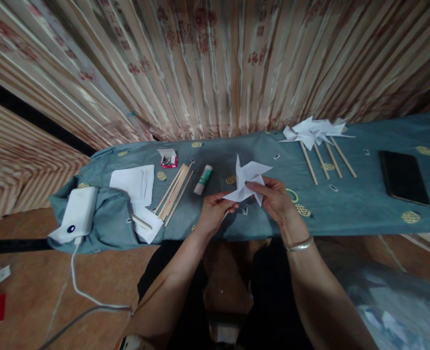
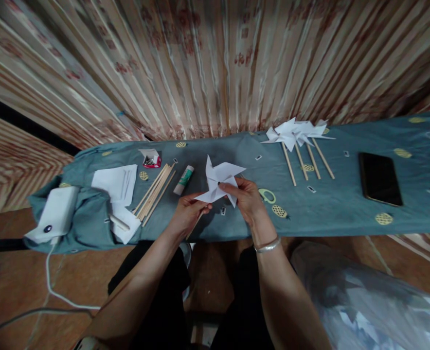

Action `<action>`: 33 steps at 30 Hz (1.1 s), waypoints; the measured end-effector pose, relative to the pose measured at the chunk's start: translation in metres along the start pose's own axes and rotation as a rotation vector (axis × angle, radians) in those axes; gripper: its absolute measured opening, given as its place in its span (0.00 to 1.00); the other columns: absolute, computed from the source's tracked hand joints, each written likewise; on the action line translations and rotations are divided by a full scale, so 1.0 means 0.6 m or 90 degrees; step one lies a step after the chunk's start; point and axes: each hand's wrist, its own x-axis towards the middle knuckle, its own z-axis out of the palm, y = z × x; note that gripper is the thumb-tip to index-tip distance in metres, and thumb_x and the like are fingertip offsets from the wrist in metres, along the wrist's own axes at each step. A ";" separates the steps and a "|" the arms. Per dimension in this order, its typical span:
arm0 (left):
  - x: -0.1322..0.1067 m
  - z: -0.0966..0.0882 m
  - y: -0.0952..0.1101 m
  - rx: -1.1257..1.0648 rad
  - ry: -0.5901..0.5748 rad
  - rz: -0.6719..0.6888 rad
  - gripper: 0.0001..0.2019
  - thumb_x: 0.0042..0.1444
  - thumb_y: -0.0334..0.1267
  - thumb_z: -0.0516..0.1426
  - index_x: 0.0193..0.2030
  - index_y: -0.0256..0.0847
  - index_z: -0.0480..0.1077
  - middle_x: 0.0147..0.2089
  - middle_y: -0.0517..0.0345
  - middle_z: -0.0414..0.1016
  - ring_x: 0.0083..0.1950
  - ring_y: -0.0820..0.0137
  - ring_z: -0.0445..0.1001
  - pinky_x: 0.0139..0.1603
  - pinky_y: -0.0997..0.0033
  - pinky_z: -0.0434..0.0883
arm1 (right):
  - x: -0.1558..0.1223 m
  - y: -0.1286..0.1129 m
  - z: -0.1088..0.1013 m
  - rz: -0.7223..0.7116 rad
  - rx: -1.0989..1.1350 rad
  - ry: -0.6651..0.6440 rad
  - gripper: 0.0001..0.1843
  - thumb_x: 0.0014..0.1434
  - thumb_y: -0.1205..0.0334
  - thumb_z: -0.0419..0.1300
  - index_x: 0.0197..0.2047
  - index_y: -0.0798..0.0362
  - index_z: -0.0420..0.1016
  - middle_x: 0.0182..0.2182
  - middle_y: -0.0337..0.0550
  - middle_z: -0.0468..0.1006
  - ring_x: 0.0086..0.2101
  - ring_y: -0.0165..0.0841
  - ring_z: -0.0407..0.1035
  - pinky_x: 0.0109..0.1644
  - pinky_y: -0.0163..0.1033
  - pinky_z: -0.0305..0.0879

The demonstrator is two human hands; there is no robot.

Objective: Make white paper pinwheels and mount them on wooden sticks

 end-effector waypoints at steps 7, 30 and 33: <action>-0.001 0.002 -0.005 0.056 0.004 0.052 0.11 0.37 0.41 0.68 0.27 0.36 0.78 0.21 0.59 0.74 0.23 0.76 0.66 0.26 0.75 0.62 | 0.002 0.004 0.002 -0.020 -0.005 0.021 0.13 0.30 0.58 0.77 0.20 0.51 0.80 0.21 0.36 0.77 0.22 0.26 0.64 0.25 0.34 0.58; 0.015 0.004 -0.018 0.133 0.052 0.085 0.09 0.39 0.28 0.60 0.29 0.38 0.80 0.19 0.63 0.72 0.21 0.76 0.61 0.24 0.75 0.59 | -0.012 0.012 -0.001 -0.037 -0.017 0.031 0.14 0.31 0.58 0.77 0.23 0.49 0.81 0.23 0.36 0.81 0.25 0.31 0.70 0.32 0.38 0.67; 0.023 0.001 -0.014 0.130 0.061 0.081 0.07 0.42 0.29 0.62 0.30 0.38 0.80 0.25 0.60 0.77 0.23 0.75 0.66 0.27 0.74 0.63 | -0.010 0.010 -0.007 -0.047 -0.032 0.033 0.15 0.32 0.57 0.77 0.25 0.49 0.82 0.25 0.37 0.82 0.26 0.32 0.71 0.33 0.39 0.68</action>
